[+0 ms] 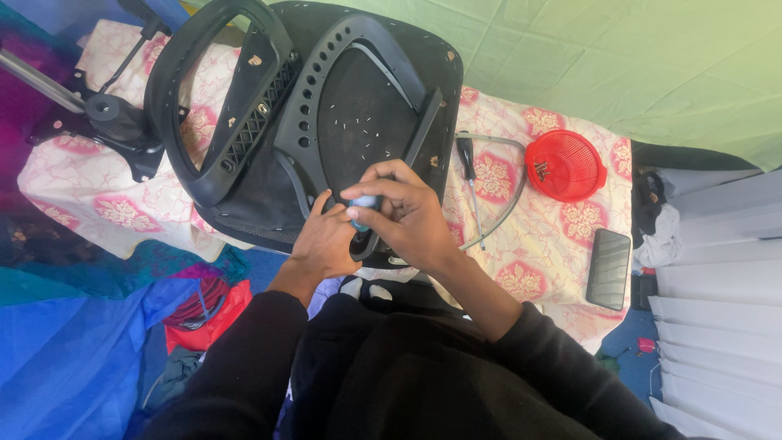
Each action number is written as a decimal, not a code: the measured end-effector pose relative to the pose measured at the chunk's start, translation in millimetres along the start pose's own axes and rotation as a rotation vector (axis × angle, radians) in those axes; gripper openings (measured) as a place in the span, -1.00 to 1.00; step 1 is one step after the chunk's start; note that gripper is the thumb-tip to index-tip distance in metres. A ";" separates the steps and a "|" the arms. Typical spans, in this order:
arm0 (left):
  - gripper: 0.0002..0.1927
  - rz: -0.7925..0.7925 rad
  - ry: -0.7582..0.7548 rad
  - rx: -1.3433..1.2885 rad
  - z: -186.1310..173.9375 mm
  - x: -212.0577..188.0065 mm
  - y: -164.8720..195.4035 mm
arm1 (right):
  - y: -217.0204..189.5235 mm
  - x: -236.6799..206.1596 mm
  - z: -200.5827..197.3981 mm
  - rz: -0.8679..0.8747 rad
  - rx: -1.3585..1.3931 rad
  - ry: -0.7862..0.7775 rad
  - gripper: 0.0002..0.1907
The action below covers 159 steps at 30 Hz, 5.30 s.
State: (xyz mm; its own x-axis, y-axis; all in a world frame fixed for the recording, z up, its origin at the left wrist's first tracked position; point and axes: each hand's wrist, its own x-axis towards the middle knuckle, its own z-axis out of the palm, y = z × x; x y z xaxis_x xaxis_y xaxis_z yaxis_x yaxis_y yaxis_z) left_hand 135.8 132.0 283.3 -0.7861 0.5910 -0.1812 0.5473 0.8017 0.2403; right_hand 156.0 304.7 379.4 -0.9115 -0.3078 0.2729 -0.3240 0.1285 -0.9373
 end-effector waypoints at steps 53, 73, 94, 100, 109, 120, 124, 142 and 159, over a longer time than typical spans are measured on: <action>-0.49 -0.018 -0.019 -0.044 5.8 3.3 -2.8 | 0.0 -7.5 -6.0 0.134 0.166 0.047 -0.65; -0.37 -1.270 0.476 -0.915 38.8 -8.1 25.8 | 17.9 -5.4 -17.9 0.185 0.193 0.255 -0.63; -0.56 -1.138 0.453 -1.876 74.4 6.3 -6.4 | 0.9 -6.8 -12.3 0.124 0.083 0.214 -0.68; -0.52 -1.041 0.314 -1.925 58.9 1.6 -9.9 | 5.2 -5.6 -11.4 0.069 0.134 0.248 -0.68; -0.47 -1.019 0.303 -2.037 56.1 1.9 -4.6 | 3.6 -4.2 -15.1 0.029 0.172 0.276 -0.67; -0.45 -0.966 0.280 -2.139 75.2 7.9 -10.1 | -14.2 15.7 -28.2 -0.052 0.122 0.411 -0.66; -0.46 -0.949 0.270 -2.139 77.8 7.7 -11.6 | -12.5 31.0 -26.7 -0.021 0.275 0.371 -0.62; -0.56 -1.024 0.272 -2.045 77.8 8.3 -12.3 | 75.5 10.7 33.9 0.347 -0.942 -0.554 -0.77; -0.61 -1.067 0.280 -2.053 87.5 8.1 -13.2 | 73.9 10.6 47.2 0.428 -0.938 -0.644 -0.67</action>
State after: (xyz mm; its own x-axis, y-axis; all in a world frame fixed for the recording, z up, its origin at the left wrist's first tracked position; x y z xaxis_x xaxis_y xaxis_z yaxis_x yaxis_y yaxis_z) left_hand 147.3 134.1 195.2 -0.5974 0.0110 -0.8018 -0.6943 -0.5075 0.5103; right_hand 134.3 266.5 302.7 -0.7830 -0.4514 -0.4279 -0.3286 0.8843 -0.3317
